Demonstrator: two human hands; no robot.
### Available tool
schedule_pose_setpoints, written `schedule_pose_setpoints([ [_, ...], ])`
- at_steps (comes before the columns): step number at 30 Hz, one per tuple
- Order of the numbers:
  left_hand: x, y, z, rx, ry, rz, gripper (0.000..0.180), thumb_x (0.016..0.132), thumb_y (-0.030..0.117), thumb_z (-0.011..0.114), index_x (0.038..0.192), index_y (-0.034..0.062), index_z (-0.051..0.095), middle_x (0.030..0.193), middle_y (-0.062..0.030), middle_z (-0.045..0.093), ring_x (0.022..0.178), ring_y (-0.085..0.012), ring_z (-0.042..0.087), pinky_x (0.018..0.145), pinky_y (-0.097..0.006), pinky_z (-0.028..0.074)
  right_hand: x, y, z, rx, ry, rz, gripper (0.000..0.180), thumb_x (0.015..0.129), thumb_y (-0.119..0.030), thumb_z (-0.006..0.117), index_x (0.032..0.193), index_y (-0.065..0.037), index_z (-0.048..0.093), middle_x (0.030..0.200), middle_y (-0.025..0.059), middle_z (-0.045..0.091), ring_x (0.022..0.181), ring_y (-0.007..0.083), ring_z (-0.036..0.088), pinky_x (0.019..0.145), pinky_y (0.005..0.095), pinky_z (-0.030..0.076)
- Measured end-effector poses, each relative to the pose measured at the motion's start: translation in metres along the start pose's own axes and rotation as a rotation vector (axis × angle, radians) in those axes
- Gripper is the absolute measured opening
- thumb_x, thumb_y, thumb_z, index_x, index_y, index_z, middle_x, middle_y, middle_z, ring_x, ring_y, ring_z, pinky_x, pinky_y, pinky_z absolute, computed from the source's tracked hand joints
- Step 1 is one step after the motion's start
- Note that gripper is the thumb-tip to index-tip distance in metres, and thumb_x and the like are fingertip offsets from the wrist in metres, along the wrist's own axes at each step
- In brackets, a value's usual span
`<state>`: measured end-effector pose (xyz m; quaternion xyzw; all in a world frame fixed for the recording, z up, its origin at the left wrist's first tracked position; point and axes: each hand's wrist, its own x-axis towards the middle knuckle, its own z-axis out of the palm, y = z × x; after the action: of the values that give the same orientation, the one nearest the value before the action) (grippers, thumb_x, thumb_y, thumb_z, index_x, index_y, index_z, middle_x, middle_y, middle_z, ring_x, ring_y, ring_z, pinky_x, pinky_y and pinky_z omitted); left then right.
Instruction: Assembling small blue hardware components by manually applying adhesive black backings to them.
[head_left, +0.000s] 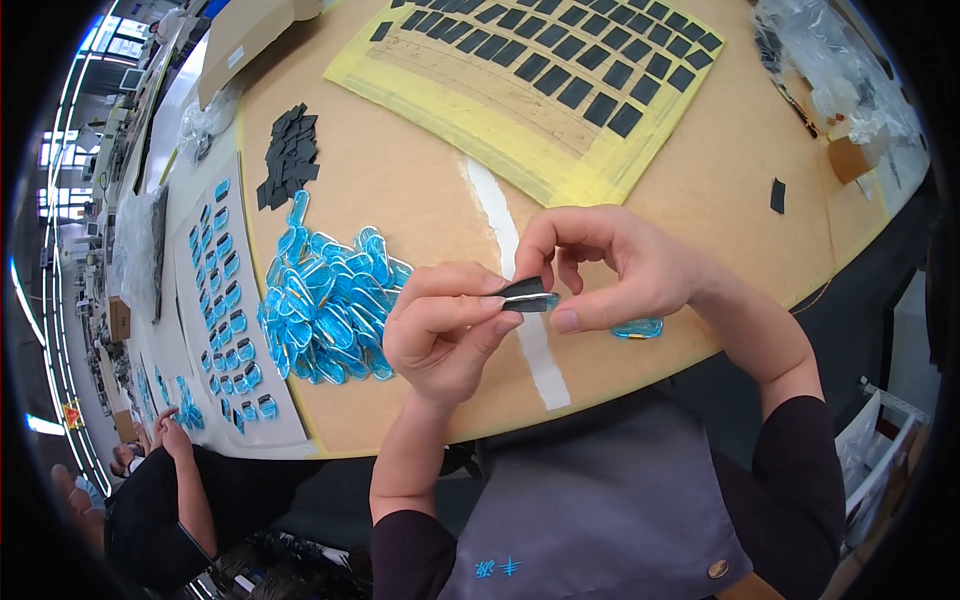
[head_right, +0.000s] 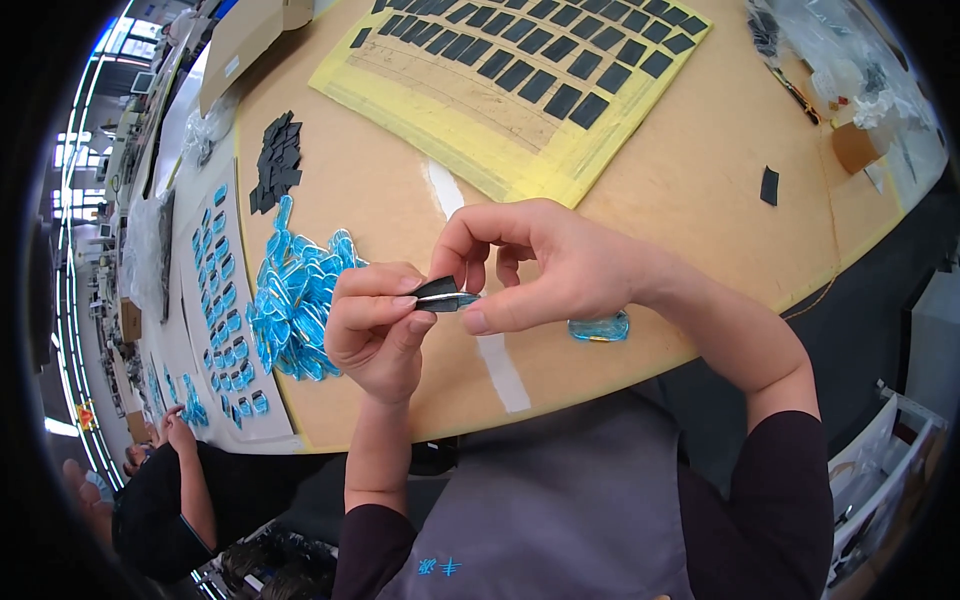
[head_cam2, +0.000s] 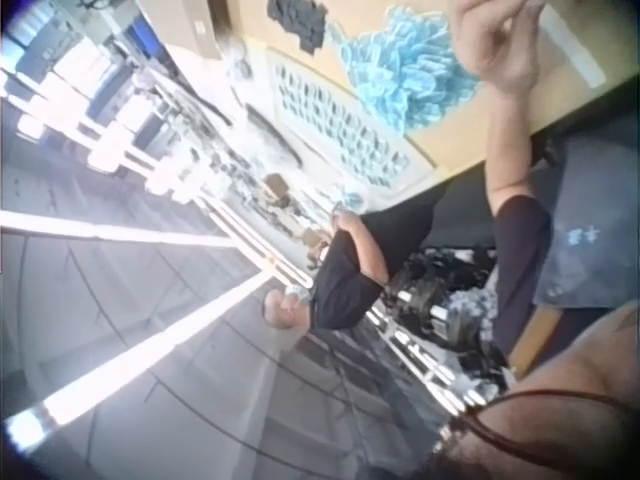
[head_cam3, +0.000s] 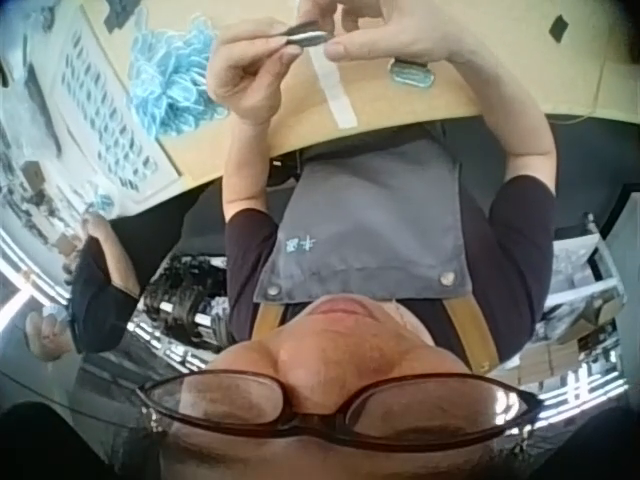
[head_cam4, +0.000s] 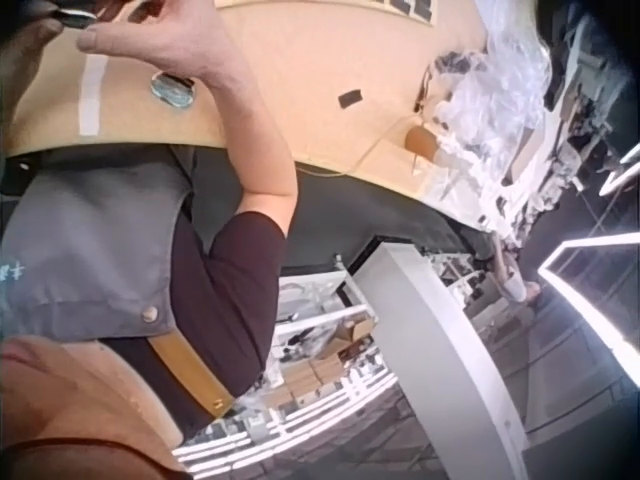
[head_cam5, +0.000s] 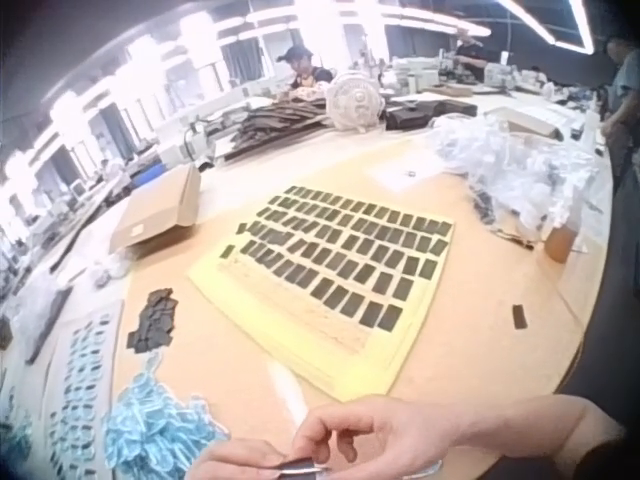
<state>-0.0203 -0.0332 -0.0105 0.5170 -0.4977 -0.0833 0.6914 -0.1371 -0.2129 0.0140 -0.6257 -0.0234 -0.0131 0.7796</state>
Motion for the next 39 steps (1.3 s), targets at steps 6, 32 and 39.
schedule_pose_setpoints([
  [6,-0.003,-0.001,0.002,0.036,0.037,0.039,0.025,0.073,-0.007,0.077,0.091,0.0014,0.062,0.096,-0.0128,0.061,0.083,-0.0217,0.065,0.068,-0.029,0.054,-0.003,0.012,0.009,-0.092,0.127,-0.079,0.015,0.081,-0.007,0.074,0.092,-0.005,0.066,0.082,-0.0029,0.064,0.071,0.0031,0.055,0.059,0.0181,0.04],
  [32,-0.015,0.001,0.009,0.039,0.14,-0.094,0.024,0.077,-0.008,0.074,0.095,0.0026,0.062,0.1,-0.0125,0.062,0.083,-0.0155,0.062,0.066,-0.022,0.049,-0.007,0.023,0.019,0.09,0.229,0.006,0.013,0.084,0.001,0.07,0.096,0.0,0.065,0.09,0.0034,0.066,0.081,0.0064,0.06,0.07,0.0204,0.047],
  [39,-0.007,0.004,0.011,-0.036,0.164,-0.144,0.027,0.075,-0.008,0.075,0.097,0.0014,0.063,0.1,-0.0168,0.066,0.088,-0.0201,0.065,0.072,-0.025,0.052,-0.007,0.022,0.018,0.143,0.276,-0.012,0.013,0.084,0.002,0.07,0.095,-0.001,0.064,0.093,0.0053,0.066,0.084,0.0081,0.061,0.073,0.0216,0.049],
])
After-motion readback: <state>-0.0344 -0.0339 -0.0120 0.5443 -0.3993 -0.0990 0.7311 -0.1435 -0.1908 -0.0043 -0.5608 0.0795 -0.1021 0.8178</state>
